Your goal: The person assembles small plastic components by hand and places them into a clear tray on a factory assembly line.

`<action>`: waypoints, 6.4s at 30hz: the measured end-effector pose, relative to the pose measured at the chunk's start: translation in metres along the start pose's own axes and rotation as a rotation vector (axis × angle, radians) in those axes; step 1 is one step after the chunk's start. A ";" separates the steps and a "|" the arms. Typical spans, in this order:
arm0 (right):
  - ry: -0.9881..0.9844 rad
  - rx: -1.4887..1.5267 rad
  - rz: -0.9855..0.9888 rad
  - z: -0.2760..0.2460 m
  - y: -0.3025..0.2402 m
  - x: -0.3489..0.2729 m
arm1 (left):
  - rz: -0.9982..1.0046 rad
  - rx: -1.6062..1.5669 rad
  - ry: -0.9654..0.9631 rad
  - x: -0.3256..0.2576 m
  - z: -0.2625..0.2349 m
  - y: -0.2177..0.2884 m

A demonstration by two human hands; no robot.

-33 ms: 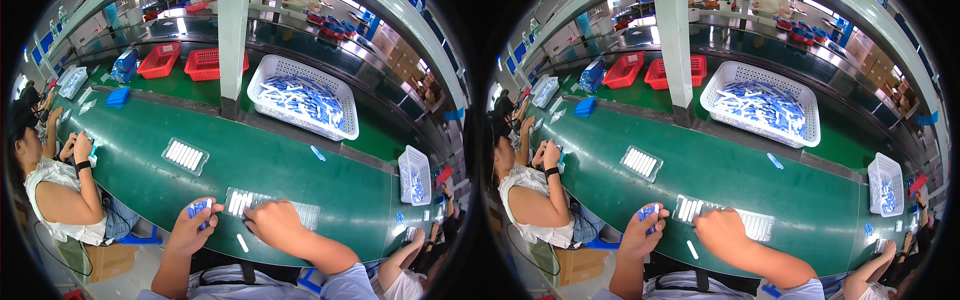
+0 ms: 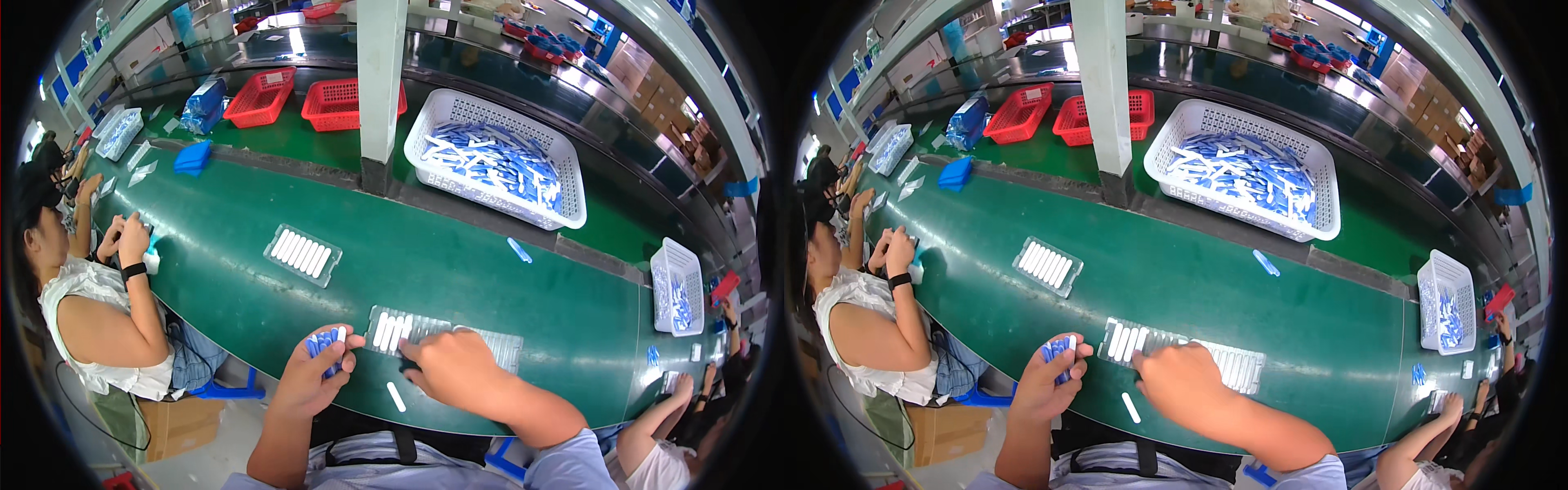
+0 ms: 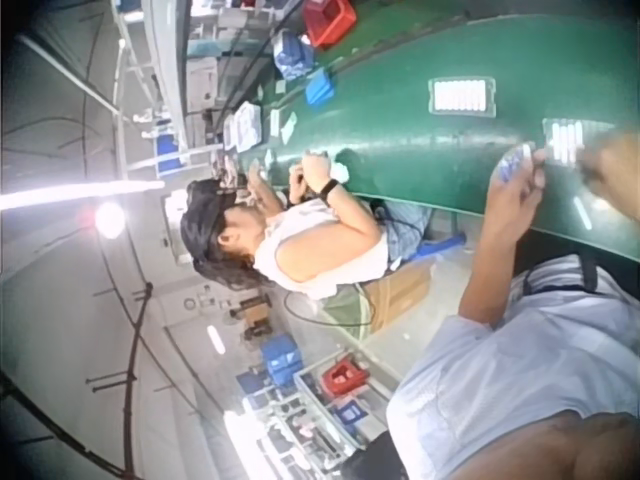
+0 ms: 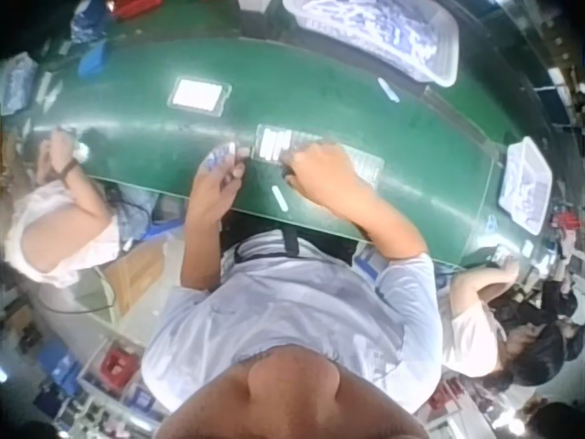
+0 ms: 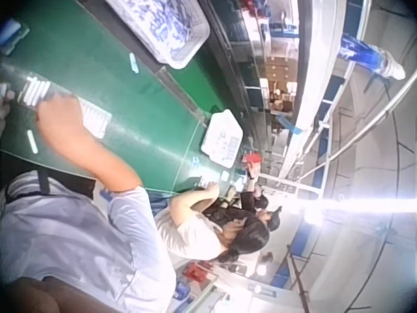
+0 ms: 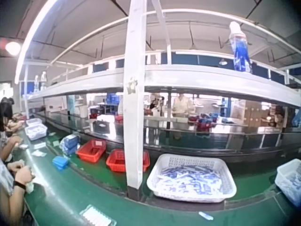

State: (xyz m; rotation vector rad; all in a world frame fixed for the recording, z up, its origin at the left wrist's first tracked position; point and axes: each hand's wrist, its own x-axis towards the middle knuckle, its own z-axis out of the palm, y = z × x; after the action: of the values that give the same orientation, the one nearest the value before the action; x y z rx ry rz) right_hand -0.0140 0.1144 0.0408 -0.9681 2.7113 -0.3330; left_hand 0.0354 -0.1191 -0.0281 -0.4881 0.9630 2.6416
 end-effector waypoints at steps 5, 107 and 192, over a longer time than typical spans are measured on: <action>-0.357 0.125 -0.030 -0.036 0.014 -0.004 | -0.058 -0.054 -0.034 -0.011 -0.004 -0.001; -0.046 0.746 -0.166 -0.009 0.020 0.011 | 0.087 0.573 -0.094 -0.021 0.034 -0.029; 0.363 1.235 0.062 0.022 0.016 -0.030 | -0.269 0.116 -0.320 -0.033 0.013 -0.036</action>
State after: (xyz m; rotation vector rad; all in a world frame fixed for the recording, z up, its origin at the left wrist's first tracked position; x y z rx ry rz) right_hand 0.0058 0.1424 0.0194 -0.4320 2.0491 -1.9660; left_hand 0.0762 -0.0884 -0.0255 -0.1471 0.8740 2.3155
